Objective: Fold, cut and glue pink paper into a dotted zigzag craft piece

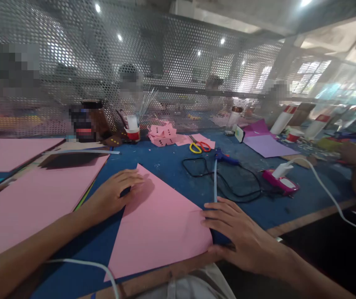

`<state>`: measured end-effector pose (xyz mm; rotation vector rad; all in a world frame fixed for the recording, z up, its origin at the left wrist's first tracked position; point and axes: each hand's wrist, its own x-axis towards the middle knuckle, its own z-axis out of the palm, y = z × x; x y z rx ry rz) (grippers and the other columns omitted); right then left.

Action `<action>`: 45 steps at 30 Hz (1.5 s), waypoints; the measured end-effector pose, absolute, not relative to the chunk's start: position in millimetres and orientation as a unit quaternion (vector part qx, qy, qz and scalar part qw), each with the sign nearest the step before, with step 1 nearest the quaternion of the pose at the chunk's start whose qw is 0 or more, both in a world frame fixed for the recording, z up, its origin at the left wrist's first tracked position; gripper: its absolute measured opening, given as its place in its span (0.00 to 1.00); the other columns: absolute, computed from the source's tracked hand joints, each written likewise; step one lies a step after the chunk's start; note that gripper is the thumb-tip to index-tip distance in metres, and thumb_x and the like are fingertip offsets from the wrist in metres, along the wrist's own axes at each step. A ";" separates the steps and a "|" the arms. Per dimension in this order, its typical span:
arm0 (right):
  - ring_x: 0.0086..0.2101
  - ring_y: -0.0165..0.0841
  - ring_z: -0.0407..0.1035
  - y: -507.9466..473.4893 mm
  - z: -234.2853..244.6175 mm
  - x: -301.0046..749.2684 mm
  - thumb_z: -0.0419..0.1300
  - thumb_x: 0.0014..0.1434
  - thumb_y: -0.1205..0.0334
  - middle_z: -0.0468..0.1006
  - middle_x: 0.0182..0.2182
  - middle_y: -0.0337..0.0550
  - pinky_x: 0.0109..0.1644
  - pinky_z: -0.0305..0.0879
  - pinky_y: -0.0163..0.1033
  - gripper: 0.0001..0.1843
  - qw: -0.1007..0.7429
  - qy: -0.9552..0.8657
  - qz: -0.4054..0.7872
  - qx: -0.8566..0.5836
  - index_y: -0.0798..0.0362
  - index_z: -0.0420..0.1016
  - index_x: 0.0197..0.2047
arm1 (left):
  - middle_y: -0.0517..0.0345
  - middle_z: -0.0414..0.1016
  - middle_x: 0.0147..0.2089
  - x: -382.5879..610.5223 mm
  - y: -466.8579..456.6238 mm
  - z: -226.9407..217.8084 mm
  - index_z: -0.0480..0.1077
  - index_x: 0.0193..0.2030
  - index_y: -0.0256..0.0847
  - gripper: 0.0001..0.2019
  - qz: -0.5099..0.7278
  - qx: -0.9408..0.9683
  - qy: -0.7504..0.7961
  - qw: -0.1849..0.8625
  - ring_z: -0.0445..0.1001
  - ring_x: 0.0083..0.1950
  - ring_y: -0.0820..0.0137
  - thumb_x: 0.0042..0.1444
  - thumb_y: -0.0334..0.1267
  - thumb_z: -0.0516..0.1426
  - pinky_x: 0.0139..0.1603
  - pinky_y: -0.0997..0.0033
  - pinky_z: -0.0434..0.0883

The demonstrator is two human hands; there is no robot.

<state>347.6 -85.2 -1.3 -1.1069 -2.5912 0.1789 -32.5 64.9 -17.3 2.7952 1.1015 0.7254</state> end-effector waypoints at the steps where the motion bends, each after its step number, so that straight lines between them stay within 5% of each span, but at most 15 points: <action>1: 0.64 0.39 0.60 -84.5 -2.3 347.0 0.62 0.65 0.53 0.75 0.58 0.43 0.72 0.47 0.54 0.23 0.166 -0.905 0.061 -0.386 0.47 0.69 0.61 | 0.54 0.76 0.60 -31.1 61.7 -16.5 0.74 0.57 0.46 0.17 0.228 0.909 0.347 0.032 0.67 0.66 0.60 0.67 0.47 0.52 0.70 0.56 0.61; 7: 0.61 0.37 0.63 -77.8 -2.4 341.9 0.59 0.67 0.58 0.77 0.53 0.41 0.72 0.45 0.53 0.16 0.185 -0.897 0.056 -0.399 0.47 0.70 0.57 | 0.57 0.76 0.61 -25.6 52.0 -16.5 0.74 0.58 0.48 0.17 0.213 0.912 0.344 0.070 0.70 0.64 0.60 0.67 0.48 0.52 0.70 0.52 0.62; 14: 0.65 0.44 0.58 -83.2 -1.2 339.5 0.66 0.58 0.47 0.72 0.58 0.48 0.73 0.42 0.57 0.32 0.157 -0.903 0.044 -0.398 0.50 0.67 0.62 | 0.54 0.77 0.59 -23.1 50.1 -12.7 0.75 0.56 0.47 0.18 0.216 0.905 0.355 0.091 0.73 0.62 0.59 0.67 0.50 0.53 0.69 0.50 0.64; 22: 0.57 0.41 0.67 -87.8 -7.9 336.8 0.63 0.63 0.53 0.79 0.50 0.45 0.69 0.51 0.55 0.18 0.218 -0.907 0.012 -0.361 0.49 0.72 0.54 | 0.56 0.76 0.60 -26.1 51.1 -17.0 0.73 0.57 0.47 0.17 0.207 0.912 0.345 0.086 0.71 0.64 0.63 0.68 0.47 0.53 0.70 0.53 0.62; 27: 0.46 0.39 0.73 -81.4 -6.6 329.5 0.63 0.64 0.62 0.81 0.40 0.41 0.52 0.67 0.46 0.11 0.270 -0.892 0.000 -0.362 0.50 0.74 0.50 | 0.56 0.78 0.58 -24.6 47.1 -14.8 0.74 0.56 0.46 0.15 0.216 0.905 0.355 0.093 0.73 0.61 0.64 0.68 0.45 0.53 0.67 0.58 0.66; 34: 0.41 0.32 0.72 -50.6 22.7 322.6 0.58 0.67 0.70 0.80 0.43 0.40 0.46 0.67 0.39 0.08 0.293 -0.875 0.043 -0.383 0.49 0.74 0.45 | 0.59 0.80 0.55 -22.9 47.3 -13.7 0.77 0.51 0.50 0.14 0.293 0.847 0.415 0.153 0.72 0.61 0.63 0.68 0.46 0.53 0.65 0.58 0.69; 39: 0.42 0.36 0.72 -29.1 31.1 312.5 0.59 0.68 0.61 0.80 0.42 0.41 0.47 0.68 0.43 0.04 0.246 -0.876 0.070 -0.409 0.47 0.74 0.45 | 0.57 0.81 0.51 -21.4 46.5 -13.9 0.78 0.47 0.49 0.13 0.308 0.819 0.446 0.187 0.76 0.55 0.62 0.67 0.44 0.53 0.59 0.57 0.74; 45: 0.45 0.46 0.73 -16.1 1.3 288.2 0.61 0.65 0.53 0.78 0.47 0.50 0.47 0.69 0.53 0.18 0.191 -0.833 0.002 -0.518 0.50 0.71 0.55 | 0.55 0.81 0.52 -22.0 46.4 -20.2 0.77 0.50 0.48 0.12 0.293 0.852 0.401 0.167 0.75 0.57 0.62 0.67 0.41 0.53 0.61 0.55 0.72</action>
